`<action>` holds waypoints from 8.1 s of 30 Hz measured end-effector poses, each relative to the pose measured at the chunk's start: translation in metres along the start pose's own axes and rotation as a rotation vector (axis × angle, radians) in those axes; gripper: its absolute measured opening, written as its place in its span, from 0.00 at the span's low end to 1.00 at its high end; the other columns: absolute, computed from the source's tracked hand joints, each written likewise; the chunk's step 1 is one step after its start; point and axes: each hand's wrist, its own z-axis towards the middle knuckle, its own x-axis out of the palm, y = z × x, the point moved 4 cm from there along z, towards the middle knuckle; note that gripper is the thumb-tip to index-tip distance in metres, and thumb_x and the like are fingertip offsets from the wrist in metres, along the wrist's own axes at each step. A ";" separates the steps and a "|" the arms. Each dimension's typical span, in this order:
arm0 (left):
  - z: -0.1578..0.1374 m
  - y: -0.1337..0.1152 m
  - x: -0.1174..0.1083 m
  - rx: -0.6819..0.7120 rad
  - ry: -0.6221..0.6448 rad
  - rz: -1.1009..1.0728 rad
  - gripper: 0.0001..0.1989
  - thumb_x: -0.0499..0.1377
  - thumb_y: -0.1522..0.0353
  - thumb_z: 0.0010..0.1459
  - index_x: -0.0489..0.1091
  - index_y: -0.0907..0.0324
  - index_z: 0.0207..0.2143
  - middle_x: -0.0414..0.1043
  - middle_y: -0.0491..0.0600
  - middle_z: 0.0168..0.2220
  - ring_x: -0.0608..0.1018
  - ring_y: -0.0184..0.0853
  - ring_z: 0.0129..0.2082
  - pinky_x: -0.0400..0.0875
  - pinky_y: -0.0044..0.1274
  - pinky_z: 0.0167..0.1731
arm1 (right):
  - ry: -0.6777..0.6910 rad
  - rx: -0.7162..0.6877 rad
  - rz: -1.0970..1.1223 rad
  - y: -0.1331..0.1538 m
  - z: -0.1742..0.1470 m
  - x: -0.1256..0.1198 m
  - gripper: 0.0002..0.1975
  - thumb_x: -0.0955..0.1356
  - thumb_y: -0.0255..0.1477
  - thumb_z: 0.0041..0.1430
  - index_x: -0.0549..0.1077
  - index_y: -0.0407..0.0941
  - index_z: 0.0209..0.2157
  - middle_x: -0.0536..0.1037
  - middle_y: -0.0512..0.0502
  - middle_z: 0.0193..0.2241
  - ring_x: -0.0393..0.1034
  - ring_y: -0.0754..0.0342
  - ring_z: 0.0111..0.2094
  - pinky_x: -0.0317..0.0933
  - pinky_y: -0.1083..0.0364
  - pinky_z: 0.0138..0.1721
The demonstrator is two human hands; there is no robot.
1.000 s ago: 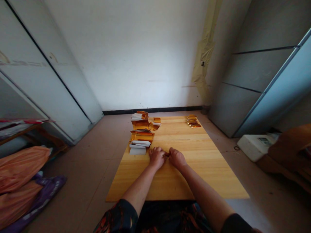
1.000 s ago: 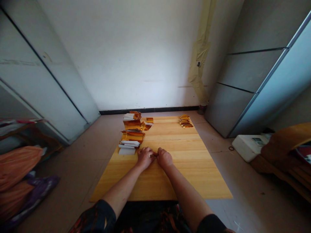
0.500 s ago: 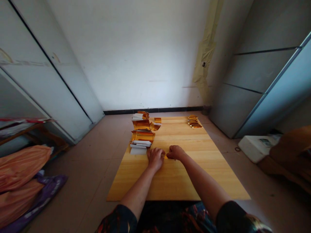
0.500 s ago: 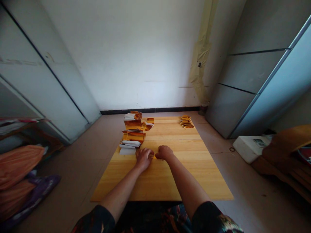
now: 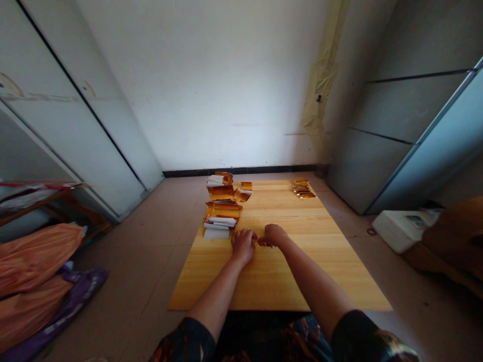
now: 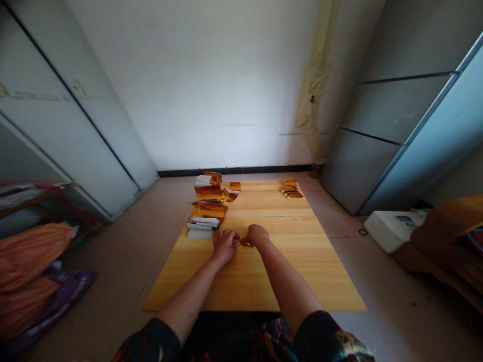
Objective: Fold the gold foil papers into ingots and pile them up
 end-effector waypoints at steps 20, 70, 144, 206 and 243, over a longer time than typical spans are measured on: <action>-0.001 -0.033 -0.006 0.354 0.054 0.138 0.12 0.52 0.72 0.57 0.75 0.55 0.34 0.68 0.53 0.40 0.64 0.41 0.47 0.57 0.33 0.46 | -0.271 0.012 0.011 -0.025 -0.024 0.004 0.10 0.63 0.24 0.54 0.74 0.45 0.36 0.79 0.44 0.33 0.72 0.53 0.36 0.56 0.60 0.29; 0.001 -0.041 0.008 0.457 0.003 0.206 0.13 0.54 0.64 0.59 0.69 0.52 0.46 0.68 0.51 0.38 0.70 0.39 0.42 0.63 0.29 0.42 | -0.410 -0.269 -0.028 -0.057 -0.062 0.013 0.10 0.62 0.29 0.57 0.71 0.47 0.40 0.72 0.47 0.38 0.67 0.57 0.39 0.55 0.62 0.37; -0.006 -0.026 0.009 -0.018 -0.064 -0.872 0.27 0.55 0.69 0.52 0.61 0.60 0.56 0.75 0.46 0.34 0.74 0.27 0.24 0.70 0.18 0.24 | -0.356 -0.393 1.065 -0.030 -0.027 0.017 0.17 0.65 0.30 0.44 0.64 0.45 0.39 0.71 0.55 0.23 0.66 0.59 0.24 0.61 0.59 0.27; -0.004 -0.062 -0.005 0.429 -0.331 0.197 0.13 0.57 0.68 0.57 0.68 0.55 0.46 0.68 0.53 0.46 0.72 0.39 0.42 0.65 0.31 0.41 | -0.904 -0.430 -0.342 -0.060 -0.047 -0.010 0.10 0.64 0.26 0.59 0.72 0.44 0.24 0.71 0.49 0.24 0.59 0.58 0.24 0.43 0.56 0.30; -0.026 -0.010 -0.002 0.286 -0.280 0.047 0.09 0.54 0.73 0.55 0.71 0.56 0.37 0.70 0.50 0.44 0.69 0.39 0.46 0.64 0.34 0.46 | -0.676 0.395 -0.200 -0.213 0.071 -0.110 0.15 0.58 0.34 0.63 0.74 0.46 0.40 0.77 0.41 0.37 0.71 0.53 0.31 0.55 0.57 0.28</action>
